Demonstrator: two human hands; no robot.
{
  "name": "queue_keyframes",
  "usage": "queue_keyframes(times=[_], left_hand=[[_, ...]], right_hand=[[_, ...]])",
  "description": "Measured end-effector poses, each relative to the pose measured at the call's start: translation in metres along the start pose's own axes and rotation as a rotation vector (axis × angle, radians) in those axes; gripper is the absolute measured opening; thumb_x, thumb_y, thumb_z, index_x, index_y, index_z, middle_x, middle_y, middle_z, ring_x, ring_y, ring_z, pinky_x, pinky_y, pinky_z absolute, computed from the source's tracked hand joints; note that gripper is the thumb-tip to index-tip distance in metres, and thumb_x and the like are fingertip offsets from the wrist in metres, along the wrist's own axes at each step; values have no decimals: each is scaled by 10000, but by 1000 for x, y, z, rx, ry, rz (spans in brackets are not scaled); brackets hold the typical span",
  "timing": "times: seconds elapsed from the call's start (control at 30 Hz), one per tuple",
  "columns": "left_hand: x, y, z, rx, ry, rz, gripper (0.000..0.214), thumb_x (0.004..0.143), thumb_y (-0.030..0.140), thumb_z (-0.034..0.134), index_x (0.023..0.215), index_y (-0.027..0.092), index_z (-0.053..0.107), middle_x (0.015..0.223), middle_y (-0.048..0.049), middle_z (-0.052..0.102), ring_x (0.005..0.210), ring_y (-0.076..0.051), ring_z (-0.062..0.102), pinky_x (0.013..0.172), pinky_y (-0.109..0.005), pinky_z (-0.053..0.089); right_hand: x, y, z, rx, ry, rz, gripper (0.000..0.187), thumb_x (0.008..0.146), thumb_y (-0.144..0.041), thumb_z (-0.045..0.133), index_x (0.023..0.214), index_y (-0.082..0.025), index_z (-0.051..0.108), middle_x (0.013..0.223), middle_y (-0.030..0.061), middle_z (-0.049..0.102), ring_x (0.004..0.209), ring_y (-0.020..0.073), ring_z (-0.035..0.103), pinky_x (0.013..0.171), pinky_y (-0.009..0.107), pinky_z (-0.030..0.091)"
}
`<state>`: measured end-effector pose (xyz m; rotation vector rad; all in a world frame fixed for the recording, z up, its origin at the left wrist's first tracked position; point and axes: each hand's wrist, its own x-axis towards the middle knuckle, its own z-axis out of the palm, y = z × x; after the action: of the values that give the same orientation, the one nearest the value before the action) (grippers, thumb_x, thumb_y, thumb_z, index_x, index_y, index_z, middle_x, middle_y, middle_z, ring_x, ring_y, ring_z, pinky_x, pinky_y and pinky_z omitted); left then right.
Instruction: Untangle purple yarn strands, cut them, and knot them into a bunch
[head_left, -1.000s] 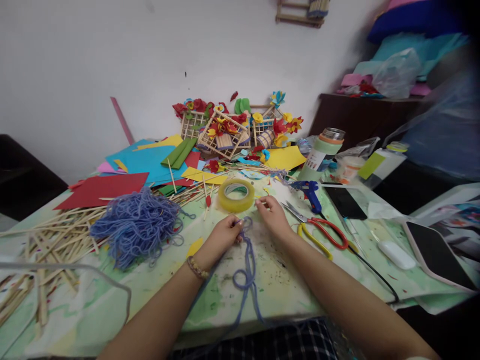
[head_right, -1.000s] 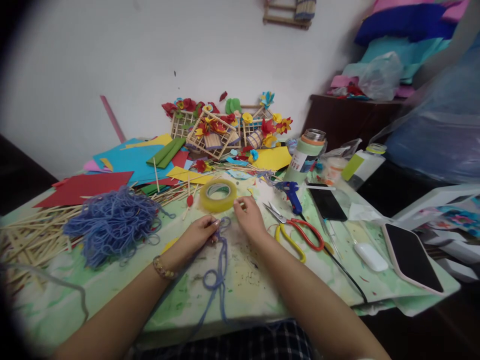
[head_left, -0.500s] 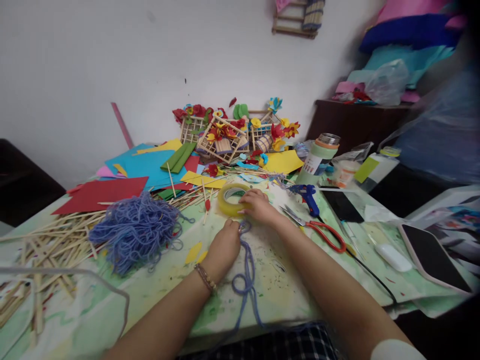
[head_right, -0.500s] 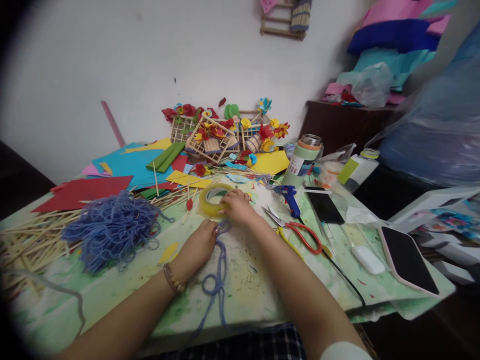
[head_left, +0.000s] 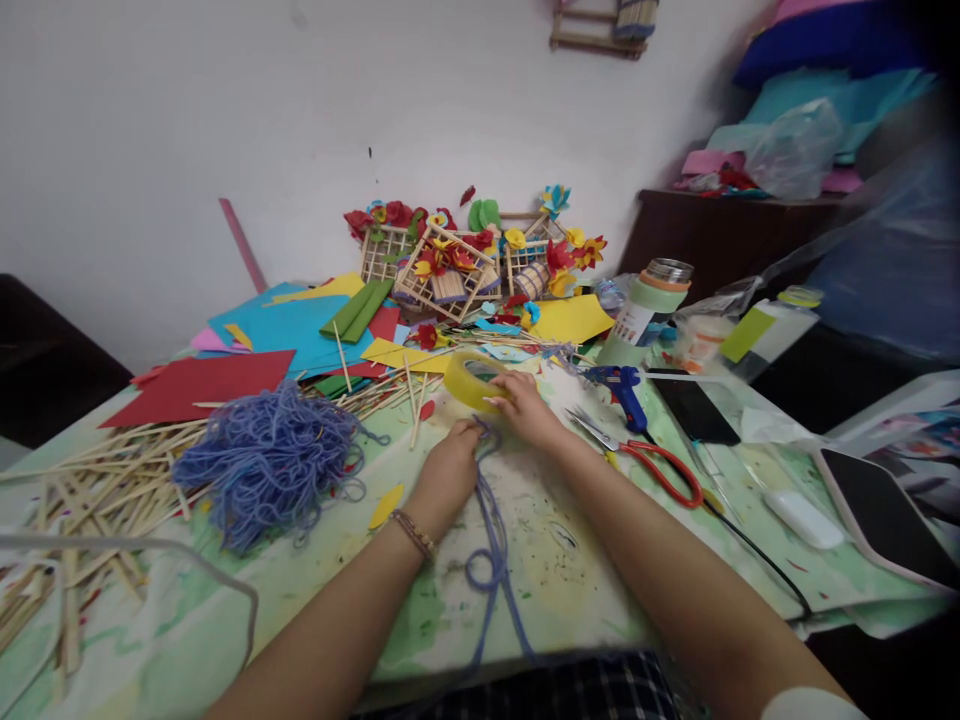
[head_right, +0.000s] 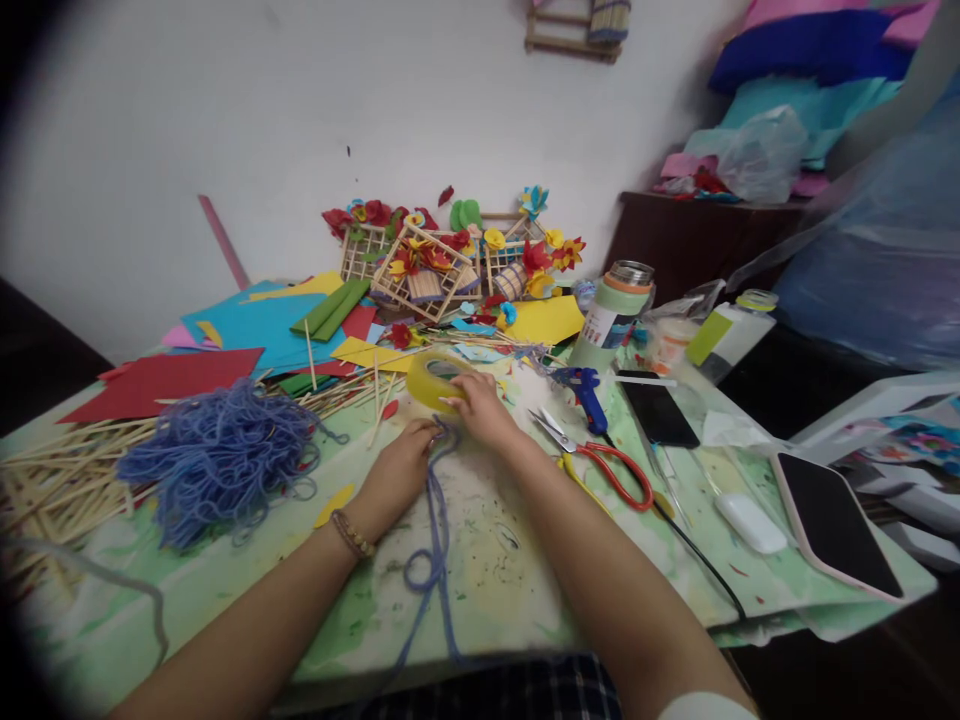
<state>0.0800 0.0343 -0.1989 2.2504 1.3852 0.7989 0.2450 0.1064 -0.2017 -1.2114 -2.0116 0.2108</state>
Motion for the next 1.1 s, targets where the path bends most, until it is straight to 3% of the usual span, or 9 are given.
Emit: queue_keyframes(times=[0.37,0.57,0.67,0.73,0.83,0.97,1.1], left_hand=[[3,-8,1,-277,68,-29,296,815,56,441,944,153,689,1101,-101,647,1053,-188,574,1011,-331,395],[14,-15,4,-407,64,-126,251,768,84,508,837,192,723,1028,-69,686,1026,-197,589,1010,-346,393],[19,-21,6,-463,42,-211,208,741,113,542,772,207,725,896,-52,704,915,-205,612,906,-339,454],[20,-23,6,-500,12,-292,191,748,149,536,753,195,721,731,-41,683,721,-189,610,730,-313,494],[20,-22,5,-561,-22,-411,206,773,192,504,785,157,707,590,-21,627,503,-138,522,529,-254,432],[19,-17,2,-621,-18,-485,159,745,189,541,805,136,678,666,-33,645,553,-123,539,545,-226,410],[14,-11,-2,-607,-41,-495,113,728,189,547,732,150,652,602,-8,591,538,-125,500,529,-226,370]], right_hand=[[0,6,7,3,87,62,239,882,-231,496,1083,-131,579,1097,145,566,1081,264,440,976,425,329],[-1,9,-1,21,2,-26,226,865,-218,537,1080,-166,581,1105,112,573,1075,233,470,962,397,353],[-3,2,0,10,-67,-78,210,839,-203,577,1043,-163,610,1083,103,583,1061,232,470,958,404,353],[-4,-1,3,-8,-97,-92,211,825,-205,602,1029,-155,626,1070,103,584,1051,233,467,955,407,355],[-3,-2,8,-44,-124,-100,231,802,-206,642,1026,-147,643,1061,103,591,1053,239,460,970,415,341],[-2,-4,9,-91,-146,-107,239,807,-205,642,1036,-143,658,1062,103,604,1056,243,459,997,433,312],[-3,-7,7,-125,-156,-116,236,826,-226,628,1044,-147,670,1059,101,611,1054,242,465,977,397,337]])
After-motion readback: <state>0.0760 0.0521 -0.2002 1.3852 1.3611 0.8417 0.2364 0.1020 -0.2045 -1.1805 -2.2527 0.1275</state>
